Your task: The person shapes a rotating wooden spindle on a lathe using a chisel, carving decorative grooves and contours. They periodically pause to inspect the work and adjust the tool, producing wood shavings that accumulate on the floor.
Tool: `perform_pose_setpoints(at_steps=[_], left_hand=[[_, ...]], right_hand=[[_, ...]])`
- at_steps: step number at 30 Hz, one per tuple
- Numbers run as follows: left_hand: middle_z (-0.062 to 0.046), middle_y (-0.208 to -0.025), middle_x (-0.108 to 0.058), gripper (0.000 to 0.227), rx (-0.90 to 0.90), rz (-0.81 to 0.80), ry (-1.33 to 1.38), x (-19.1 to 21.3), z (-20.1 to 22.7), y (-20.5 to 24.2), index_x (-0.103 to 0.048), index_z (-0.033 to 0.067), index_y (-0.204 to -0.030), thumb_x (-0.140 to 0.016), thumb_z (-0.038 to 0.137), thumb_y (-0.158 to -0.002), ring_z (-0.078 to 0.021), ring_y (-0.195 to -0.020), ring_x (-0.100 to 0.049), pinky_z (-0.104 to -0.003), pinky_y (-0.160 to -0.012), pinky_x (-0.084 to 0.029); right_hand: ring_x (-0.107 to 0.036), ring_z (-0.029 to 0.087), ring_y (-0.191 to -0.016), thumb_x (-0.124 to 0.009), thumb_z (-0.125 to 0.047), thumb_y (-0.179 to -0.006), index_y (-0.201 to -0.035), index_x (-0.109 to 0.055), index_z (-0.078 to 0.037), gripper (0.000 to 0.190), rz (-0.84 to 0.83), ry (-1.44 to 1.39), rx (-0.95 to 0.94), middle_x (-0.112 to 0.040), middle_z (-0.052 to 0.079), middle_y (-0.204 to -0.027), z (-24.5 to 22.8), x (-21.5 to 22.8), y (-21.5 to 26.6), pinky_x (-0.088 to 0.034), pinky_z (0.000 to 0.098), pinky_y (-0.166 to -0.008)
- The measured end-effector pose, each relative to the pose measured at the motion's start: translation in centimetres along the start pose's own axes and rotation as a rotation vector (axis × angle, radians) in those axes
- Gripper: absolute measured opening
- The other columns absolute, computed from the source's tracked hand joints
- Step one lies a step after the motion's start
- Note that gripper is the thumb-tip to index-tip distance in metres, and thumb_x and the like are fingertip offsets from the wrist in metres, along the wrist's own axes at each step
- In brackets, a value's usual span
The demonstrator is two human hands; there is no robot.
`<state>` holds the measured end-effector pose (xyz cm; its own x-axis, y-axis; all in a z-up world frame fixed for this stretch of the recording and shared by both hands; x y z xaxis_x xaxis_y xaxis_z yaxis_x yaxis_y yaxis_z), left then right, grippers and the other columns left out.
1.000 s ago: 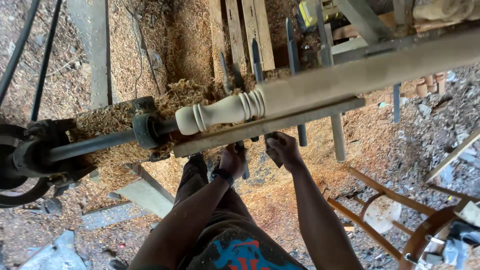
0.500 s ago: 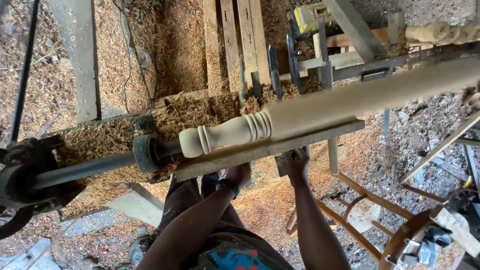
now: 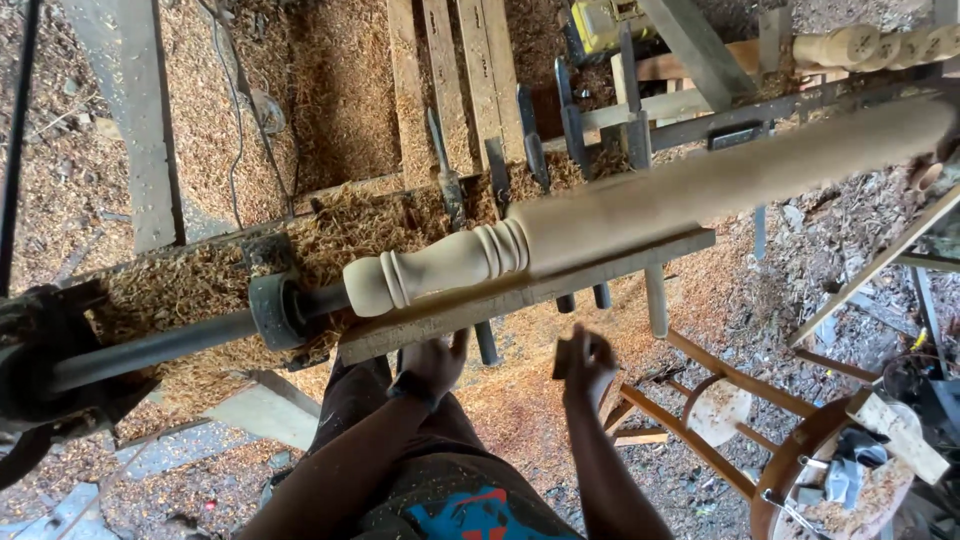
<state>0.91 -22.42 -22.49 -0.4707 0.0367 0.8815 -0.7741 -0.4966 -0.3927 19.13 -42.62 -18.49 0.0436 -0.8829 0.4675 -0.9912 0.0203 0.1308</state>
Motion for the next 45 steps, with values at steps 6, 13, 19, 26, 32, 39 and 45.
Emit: perform_pose_setpoints(at_steps=[6,13,19,26,32,39,45], left_hand=[[-0.005,-0.06,-0.058,0.022,0.175,-0.125,0.195,5.3,-2.3,-6.0,-0.07,0.0196,-0.105,-0.059,0.034,-0.092,-0.0322,-0.051,-0.066,-0.045,-0.045,-0.05],[-0.005,-0.06,-0.056,0.017,0.116,-0.106,0.103,-5.6,-3.0,-4.2,-0.067,0.0216,-0.098,-0.06,0.029,-0.084,-0.0303,-0.049,-0.062,-0.046,-0.041,-0.042],[-0.005,-0.059,-0.054,0.016,0.151,-0.085,0.016,-9.9,-3.5,-1.8,-0.065,0.0234,-0.093,-0.062,0.026,-0.077,-0.0286,-0.046,-0.059,-0.047,-0.038,-0.035],[-0.005,-0.059,-0.052,0.017,0.117,-0.083,-0.06,-12.3,-1.9,1.6,-0.062,0.0255,-0.086,-0.063,0.021,-0.07,-0.0266,-0.044,-0.055,-0.048,-0.035,-0.027],[0.006,-0.072,-0.065,0.073,0.18,0.017,0.075,-9.5,-2.5,3.2,-0.066,0.0423,-0.132,-0.064,0.031,-0.059,-0.0188,-0.063,-0.067,-0.043,-0.057,-0.051],[-0.023,-0.078,-0.066,0.017,0.499,0.046,0.945,-8.1,-6.4,7.2,-0.069,-0.0031,-0.101,-0.061,-0.004,-0.085,-0.0446,-0.073,-0.068,-0.045,-0.065,-0.056],[-0.021,-0.119,-0.068,0.034,0.525,0.041,0.856,5.1,-3.8,-2.0,-0.066,0.0032,-0.126,-0.06,0.008,-0.093,-0.0463,-0.112,-0.065,-0.051,-0.095,-0.053]], right_hand=[[-0.074,0.034,-0.095,-0.094,-0.028,-0.06,-0.111,-0.078,-0.02,0.055,-0.516,0.462,0.134,-0.078,0.007,-0.1,0.4,-8.5,7.5,-0.061,0.0482,-0.079],[-0.072,0.04,-0.087,-0.072,-0.05,-0.078,-0.09,-0.072,-0.016,0.037,-0.893,0.694,0.002,-0.073,0.012,-0.078,3.5,-12.4,6.7,-0.056,0.0565,-0.075],[-0.072,0.04,-0.068,-0.069,-0.037,-0.081,-0.078,-0.066,-0.011,0.026,-0.89,0.629,0.01,-0.066,0.016,-0.06,2.3,-5.8,8.5,-0.055,0.0517,-0.061],[-0.07,0.045,-0.068,-0.07,-0.038,-0.083,-0.078,-0.062,-0.008,0.032,-0.889,0.64,0.038,-0.065,0.021,-0.063,1.7,-2.7,8.0,-0.049,0.0566,-0.057],[-0.066,0.045,-0.062,-0.068,-0.034,-0.084,-0.077,-0.063,-0.008,0.027,-0.88,0.558,0.088,-0.06,0.022,-0.06,1.6,-2.3,7.8,-0.048,0.0546,-0.055],[-0.064,0.055,-0.067,-0.066,-0.031,-0.085,-0.089,-0.066,-0.001,0.03,-0.923,0.518,0.147,-0.06,0.031,-0.065,-2.0,-4.1,7.1,-0.044,0.0626,-0.056],[-0.07,0.047,-0.083,-0.082,-0.024,-0.064,-0.087,-0.064,-0.006,0.035,-1.001,0.615,0.063,-0.066,0.02,-0.072,-3.6,-6.6,5.8,-0.052,0.0565,-0.073]])
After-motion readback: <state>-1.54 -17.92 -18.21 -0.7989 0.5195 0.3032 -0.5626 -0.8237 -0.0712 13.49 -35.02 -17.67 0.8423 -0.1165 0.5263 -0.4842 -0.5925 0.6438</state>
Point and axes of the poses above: each hand's wrist, its own y-axis away from the middle knuckle, its own x-axis out of the back of the hand, z = x × y, the point moved 9 cm from there along -y, towards the middle knuckle
